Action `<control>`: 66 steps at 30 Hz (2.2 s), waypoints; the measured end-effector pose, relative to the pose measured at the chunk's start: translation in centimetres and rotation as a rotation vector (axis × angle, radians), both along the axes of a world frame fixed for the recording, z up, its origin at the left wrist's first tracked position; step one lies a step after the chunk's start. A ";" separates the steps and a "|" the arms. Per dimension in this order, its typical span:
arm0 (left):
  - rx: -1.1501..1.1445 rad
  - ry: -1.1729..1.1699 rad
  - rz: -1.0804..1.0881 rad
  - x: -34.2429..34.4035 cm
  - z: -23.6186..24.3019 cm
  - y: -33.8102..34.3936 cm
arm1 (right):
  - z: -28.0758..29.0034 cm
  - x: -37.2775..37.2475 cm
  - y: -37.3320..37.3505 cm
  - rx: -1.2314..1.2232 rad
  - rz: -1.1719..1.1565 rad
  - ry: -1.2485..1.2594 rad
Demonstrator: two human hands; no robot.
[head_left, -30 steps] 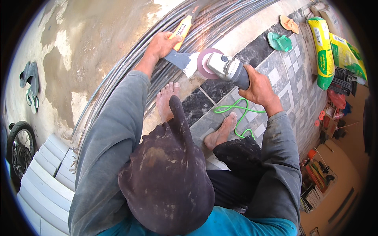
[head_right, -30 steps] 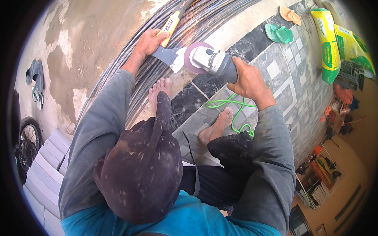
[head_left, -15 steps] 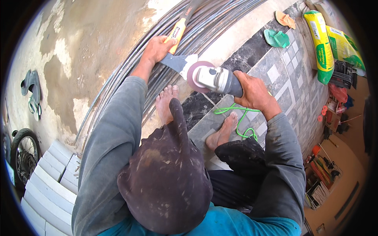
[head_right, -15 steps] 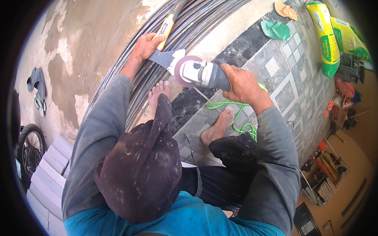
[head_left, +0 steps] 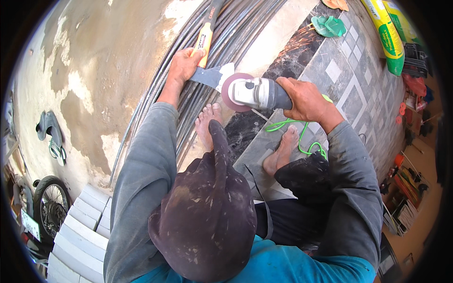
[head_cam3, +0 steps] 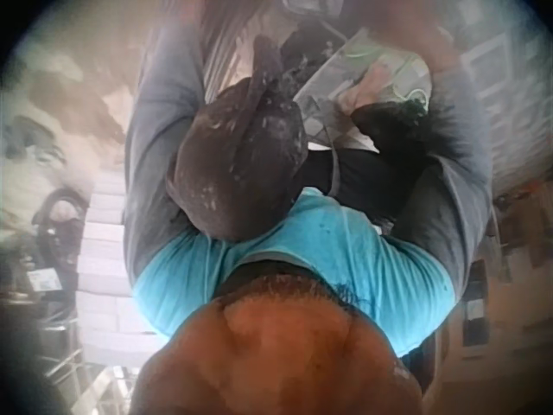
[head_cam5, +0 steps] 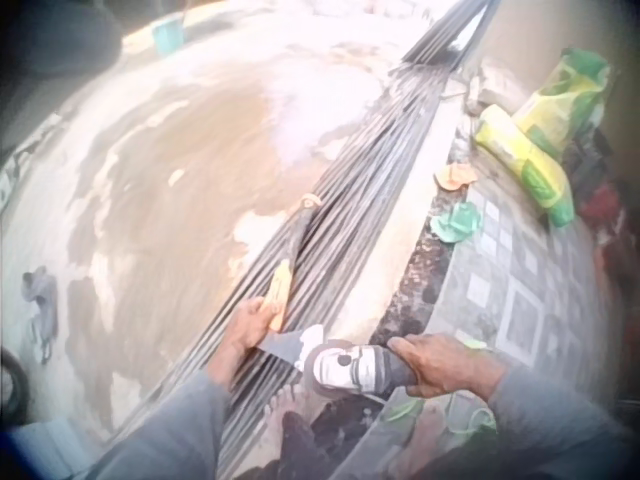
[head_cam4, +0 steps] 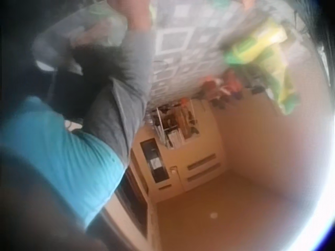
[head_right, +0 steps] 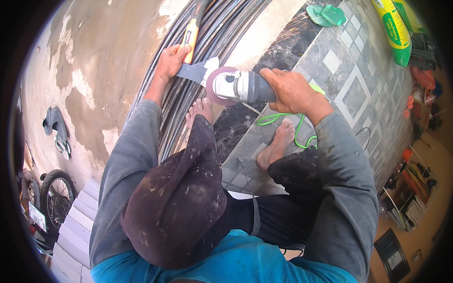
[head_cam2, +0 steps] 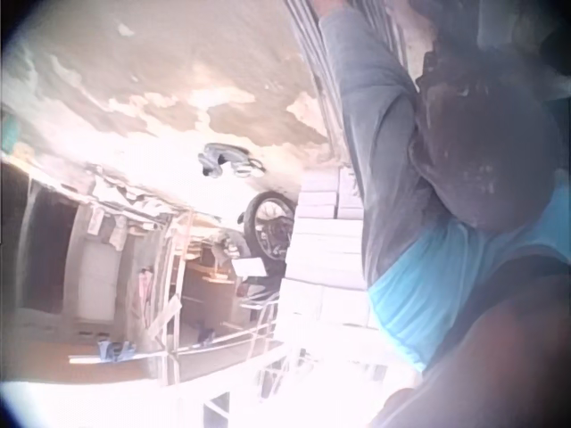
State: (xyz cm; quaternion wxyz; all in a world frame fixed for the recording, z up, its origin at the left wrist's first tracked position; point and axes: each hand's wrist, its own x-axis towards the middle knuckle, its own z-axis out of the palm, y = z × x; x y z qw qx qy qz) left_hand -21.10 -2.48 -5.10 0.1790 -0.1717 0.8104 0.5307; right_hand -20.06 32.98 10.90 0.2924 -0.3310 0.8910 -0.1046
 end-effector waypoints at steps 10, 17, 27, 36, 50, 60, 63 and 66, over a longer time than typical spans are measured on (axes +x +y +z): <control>0.027 0.063 0.012 0.3 -0.8 -0.4 | 1.7 -3.1 2.2 -0.099 -0.174 0.072; -0.023 0.042 0.001 0.2 -0.7 -0.4 | 2.3 1.7 0.2 -0.062 0.030 0.003; 0.016 0.038 -0.013 0.1 -0.3 -0.4 | 1.5 -1.2 -0.2 0.034 -0.046 0.028; 0.004 0.068 -0.010 0.2 -0.2 0.0 | 1.1 -0.7 0.2 0.017 -0.059 0.009; -0.017 0.076 0.011 0.5 0.2 0.3 | 0.3 -2.1 -0.2 0.001 -0.017 0.018; -0.029 0.078 -0.025 0.3 0.4 0.0 | 0.2 -1.4 0.0 0.037 -0.083 -0.013; -0.042 0.101 0.019 0.5 0.6 0.3 | 0.8 -0.6 -0.1 0.009 0.055 0.012; -0.054 0.101 -0.011 0.4 0.1 -0.1 | 0.9 0.0 -0.7 0.021 0.085 -0.032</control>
